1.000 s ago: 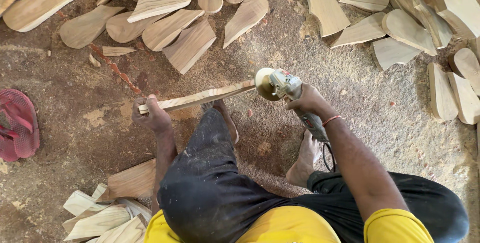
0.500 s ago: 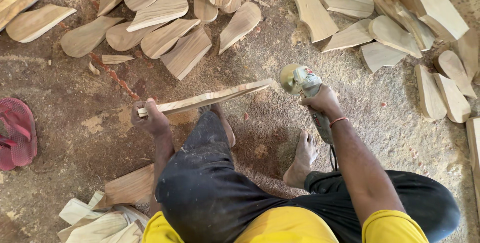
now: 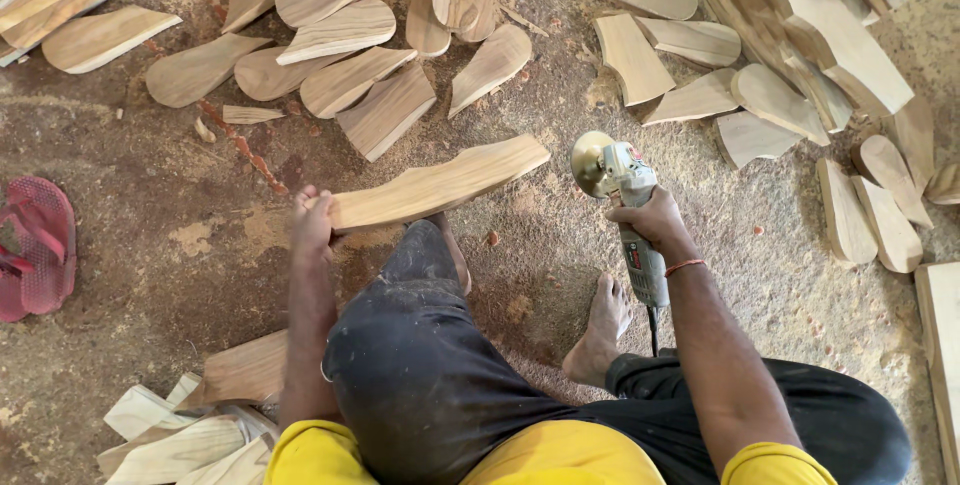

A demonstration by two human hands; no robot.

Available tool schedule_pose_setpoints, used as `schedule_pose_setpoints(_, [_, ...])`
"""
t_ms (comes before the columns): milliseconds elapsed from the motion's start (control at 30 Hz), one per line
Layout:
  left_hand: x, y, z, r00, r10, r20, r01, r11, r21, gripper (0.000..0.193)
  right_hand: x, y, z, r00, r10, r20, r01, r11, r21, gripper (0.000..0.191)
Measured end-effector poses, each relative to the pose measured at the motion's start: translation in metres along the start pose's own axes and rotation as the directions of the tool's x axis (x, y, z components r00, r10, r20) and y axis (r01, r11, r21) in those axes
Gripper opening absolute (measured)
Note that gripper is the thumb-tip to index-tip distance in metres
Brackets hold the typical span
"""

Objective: The person sits on the workshop floor holding an angle grinder, sanding and smoothing the edges of carved wooden pieces one at a time, turning each piece to grind different sides before setting it aside and picking up the next piece.

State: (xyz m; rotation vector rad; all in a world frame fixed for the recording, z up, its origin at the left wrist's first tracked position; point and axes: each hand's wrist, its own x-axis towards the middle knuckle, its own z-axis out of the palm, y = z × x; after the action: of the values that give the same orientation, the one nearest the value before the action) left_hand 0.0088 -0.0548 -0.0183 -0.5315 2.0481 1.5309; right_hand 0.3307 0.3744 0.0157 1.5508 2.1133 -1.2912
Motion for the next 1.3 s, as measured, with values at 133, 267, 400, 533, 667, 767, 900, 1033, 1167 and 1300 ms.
schedule_pose_setpoints(133, [0.002, -0.029, 0.006, 0.976, 0.216, -0.024, -0.217, 0.962, -0.165, 0.031, -0.001, 0.004, -0.003, 0.998, 0.067, -0.003, -0.066, 0.996, 0.052, 0.051])
schedule_pose_setpoints(267, [-0.006, -0.038, 0.012, 0.979, 0.182, -0.096, -0.196, 0.965, -0.172, 0.030, -0.001, 0.005, -0.003, 0.999, 0.041, -0.025, -0.040, 0.998, 0.043, 0.053])
schedule_pose_setpoints(400, [-0.010, -0.025, 0.038, 0.965, 0.261, -0.029, -0.262, 0.965, -0.013, 0.036, 0.000, 0.003, -0.002, 0.998, 0.066, -0.025, -0.065, 0.996, 0.058, 0.055])
schedule_pose_setpoints(533, [-0.004, -0.017, 0.072, 0.768, 0.628, 0.130, -0.624, 0.778, -0.068, 0.032, -0.001, 0.002, -0.004, 0.998, -0.001, -0.055, 0.005, 0.998, 0.068, 0.059])
schedule_pose_setpoints(667, [0.011, -0.005, 0.091, 0.958, 0.225, 0.179, -0.242, 0.967, 0.077, 0.041, 0.001, 0.002, -0.008, 0.997, -0.017, -0.079, 0.019, 1.000, 0.017, 0.060])
schedule_pose_setpoints(767, [0.028, 0.011, 0.098, 0.979, 0.098, 0.180, -0.176, 0.853, 0.491, 0.056, 0.003, 0.000, -0.008, 0.989, -0.084, -0.118, 0.078, 0.996, -0.054, 0.061])
schedule_pose_setpoints(900, [0.038, 0.011, 0.108, 0.953, 0.200, 0.228, -0.302, 0.554, 0.776, 0.048, 0.008, -0.011, 0.005, 0.997, -0.013, -0.082, 0.003, 0.993, -0.120, 0.066])
schedule_pose_setpoints(1033, [0.044, -0.007, 0.116, 0.934, 0.261, 0.243, -0.321, 0.321, 0.891, 0.040, 0.015, -0.037, 0.038, 1.000, -0.025, -0.020, 0.017, 0.943, -0.332, 0.059])
schedule_pose_setpoints(1167, [0.047, -0.030, 0.108, 0.925, 0.257, 0.280, -0.375, 0.495, 0.784, 0.035, 0.016, -0.072, 0.085, 0.973, -0.045, 0.225, 0.175, 0.777, -0.605, 0.038])
schedule_pose_setpoints(1300, [0.038, -0.056, 0.094, 0.901, 0.280, 0.332, -0.431, 0.485, 0.761, 0.029, 0.005, -0.088, 0.119, 0.951, -0.183, 0.248, 0.274, 0.871, -0.408, 0.050])
